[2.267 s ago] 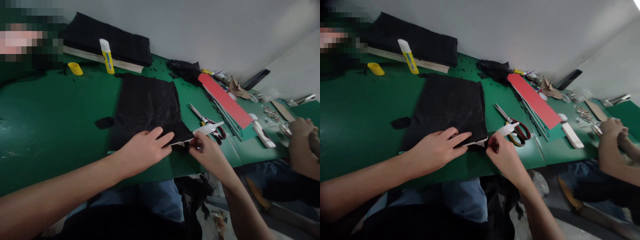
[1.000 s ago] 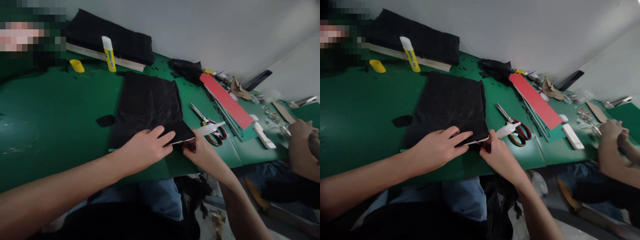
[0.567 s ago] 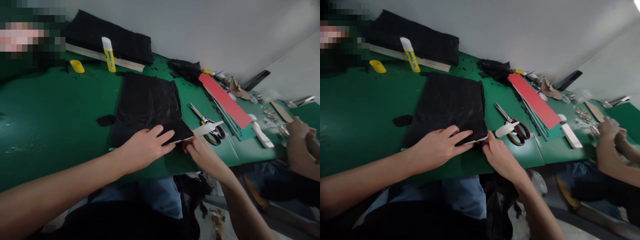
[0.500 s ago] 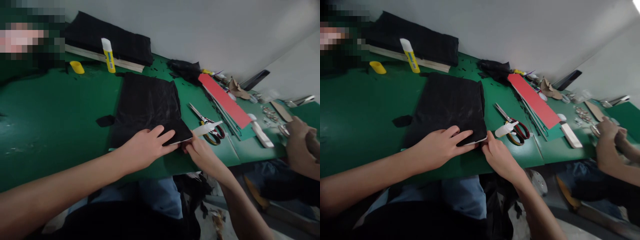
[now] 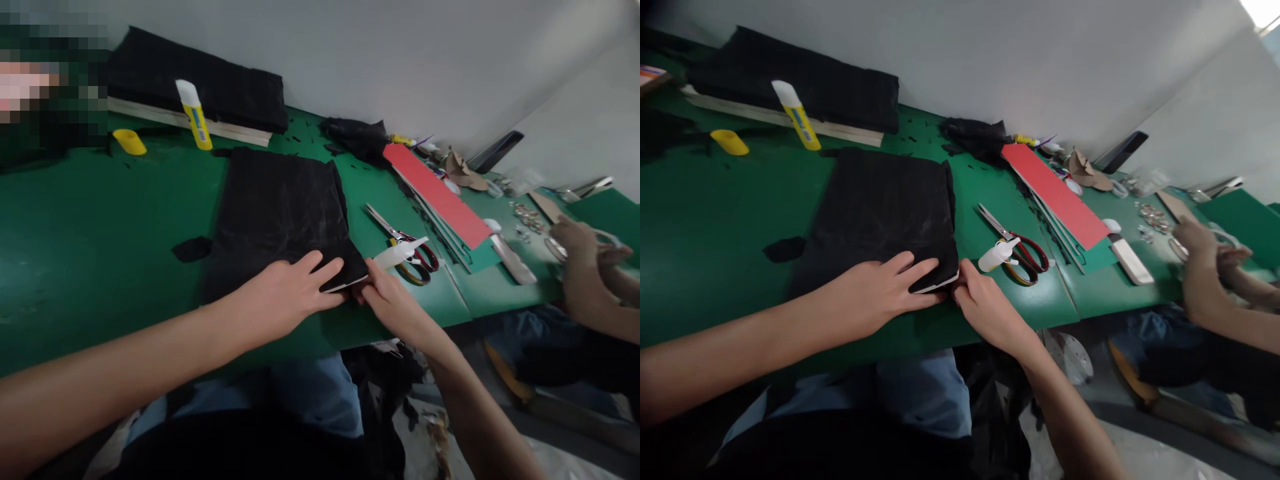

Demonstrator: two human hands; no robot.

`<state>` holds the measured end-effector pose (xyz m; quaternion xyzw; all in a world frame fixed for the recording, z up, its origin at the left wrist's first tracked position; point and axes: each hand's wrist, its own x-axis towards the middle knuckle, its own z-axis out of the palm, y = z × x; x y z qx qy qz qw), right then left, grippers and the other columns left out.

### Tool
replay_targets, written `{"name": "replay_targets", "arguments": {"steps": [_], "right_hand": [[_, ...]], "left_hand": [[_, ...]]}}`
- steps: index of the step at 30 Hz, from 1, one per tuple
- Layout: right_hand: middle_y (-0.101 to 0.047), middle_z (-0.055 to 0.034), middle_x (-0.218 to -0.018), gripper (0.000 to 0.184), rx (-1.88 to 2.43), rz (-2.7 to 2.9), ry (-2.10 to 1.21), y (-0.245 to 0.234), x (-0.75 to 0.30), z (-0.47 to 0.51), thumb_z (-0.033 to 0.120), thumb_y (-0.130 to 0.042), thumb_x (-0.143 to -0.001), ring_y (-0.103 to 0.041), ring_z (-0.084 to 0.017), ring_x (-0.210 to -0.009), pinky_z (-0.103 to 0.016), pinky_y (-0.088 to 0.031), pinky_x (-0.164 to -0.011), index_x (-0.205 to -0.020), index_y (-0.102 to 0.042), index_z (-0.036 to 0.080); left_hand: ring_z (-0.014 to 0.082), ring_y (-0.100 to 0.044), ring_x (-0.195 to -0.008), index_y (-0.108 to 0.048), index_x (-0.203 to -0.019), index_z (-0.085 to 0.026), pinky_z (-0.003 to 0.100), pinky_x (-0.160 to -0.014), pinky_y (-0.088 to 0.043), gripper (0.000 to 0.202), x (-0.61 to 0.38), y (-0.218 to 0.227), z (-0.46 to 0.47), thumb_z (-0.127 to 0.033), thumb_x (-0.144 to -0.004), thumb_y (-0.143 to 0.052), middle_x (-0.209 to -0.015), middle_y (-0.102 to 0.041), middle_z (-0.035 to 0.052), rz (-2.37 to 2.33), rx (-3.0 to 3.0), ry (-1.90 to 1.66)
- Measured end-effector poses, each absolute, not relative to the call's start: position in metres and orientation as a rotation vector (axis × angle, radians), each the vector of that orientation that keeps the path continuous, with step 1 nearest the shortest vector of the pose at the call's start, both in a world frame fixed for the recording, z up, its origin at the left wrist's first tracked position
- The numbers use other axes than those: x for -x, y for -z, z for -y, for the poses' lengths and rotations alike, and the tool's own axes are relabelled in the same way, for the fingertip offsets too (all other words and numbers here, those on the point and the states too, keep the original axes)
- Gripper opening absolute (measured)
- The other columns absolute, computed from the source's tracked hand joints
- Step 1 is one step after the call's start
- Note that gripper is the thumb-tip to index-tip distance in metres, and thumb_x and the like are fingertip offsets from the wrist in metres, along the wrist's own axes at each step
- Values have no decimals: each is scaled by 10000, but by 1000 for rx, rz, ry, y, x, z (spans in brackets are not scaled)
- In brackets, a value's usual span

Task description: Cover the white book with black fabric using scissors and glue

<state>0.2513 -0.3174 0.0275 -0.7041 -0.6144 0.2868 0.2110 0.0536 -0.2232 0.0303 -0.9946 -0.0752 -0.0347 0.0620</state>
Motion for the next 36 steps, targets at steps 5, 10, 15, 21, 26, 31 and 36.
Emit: {"name": "replay_targets", "arguments": {"steps": [5, 10, 15, 21, 26, 31, 36], "right_hand": [[-570, 8, -723, 233, 1862, 1840, -550, -32, -266, 334, 93, -381, -853, -540, -137, -665, -264, -395, -624, -780, -567, 212], [-597, -45, -807, 369, 1835, 2134, -392, -31, -269, 351, 98, -363, -916, -588, -163, -732, -291, -462, -650, -1100, -670, 185], [-619, -67, -820, 383, 1772, 2338, -216, -25, -269, 354, 111, -357, -932, -600, -184, -757, -315, -505, -648, -1167, -653, 172], [-624, -75, -803, 392, 1651, 2458, -136, -19, -275, 354, 121, -352, -938, -580, -185, -725, -320, -511, -629, -1209, -634, 145], [-623, -62, -804, 387, 1662, 2230, -293, -18, -278, 351, 71, -368, -903, -595, -174, -740, -308, -509, -643, -1141, -665, 148], [-623, -64, -805, 378, 1657, 2194, -265, -17, -277, 350, 65, -371, -897, -591, -173, -729, -308, -500, -636, -1120, -667, 139], [-615, -70, -778, 350, 1637, 2370, -121, -14, -274, 353, 104, -381, -923, -582, -186, -704, -315, -489, -599, -1130, -663, 112]], "left_hand": [[245, -498, -1010, -429, -1361, -431, 232, -467, -341, 708, -56, -30, 222, -62, -767, -537, -1391, -458, 33, 225, 3022, 89], [242, -503, -1009, -454, -1347, -431, 225, -479, -359, 698, -57, -30, 222, -47, -770, -533, -1385, -474, 34, 237, 3013, 86], [243, -509, -1029, -503, -1299, -442, 223, -496, -378, 640, -57, -28, 222, -64, -785, -543, -1374, -483, 38, 228, 3005, 98], [242, -511, -1009, -415, -1374, -464, 228, -490, -390, 710, -57, -31, 224, -57, -799, -512, -1375, -496, 24, 258, 2981, 91], [247, -516, -1023, -434, -1361, -452, 240, -520, -433, 715, -57, -35, 224, -31, -785, -488, -1380, -481, 38, 240, 2994, 37], [252, -515, -1032, -436, -1358, -451, 235, -534, -435, 702, -57, -32, 223, -45, -788, -502, -1384, -474, 54, 240, 3010, 28], [261, -507, -1032, -409, -1382, -441, 232, -514, -416, 702, -57, -25, 221, -66, -797, -508, -1396, -464, 59, 214, 3007, 59]]}}
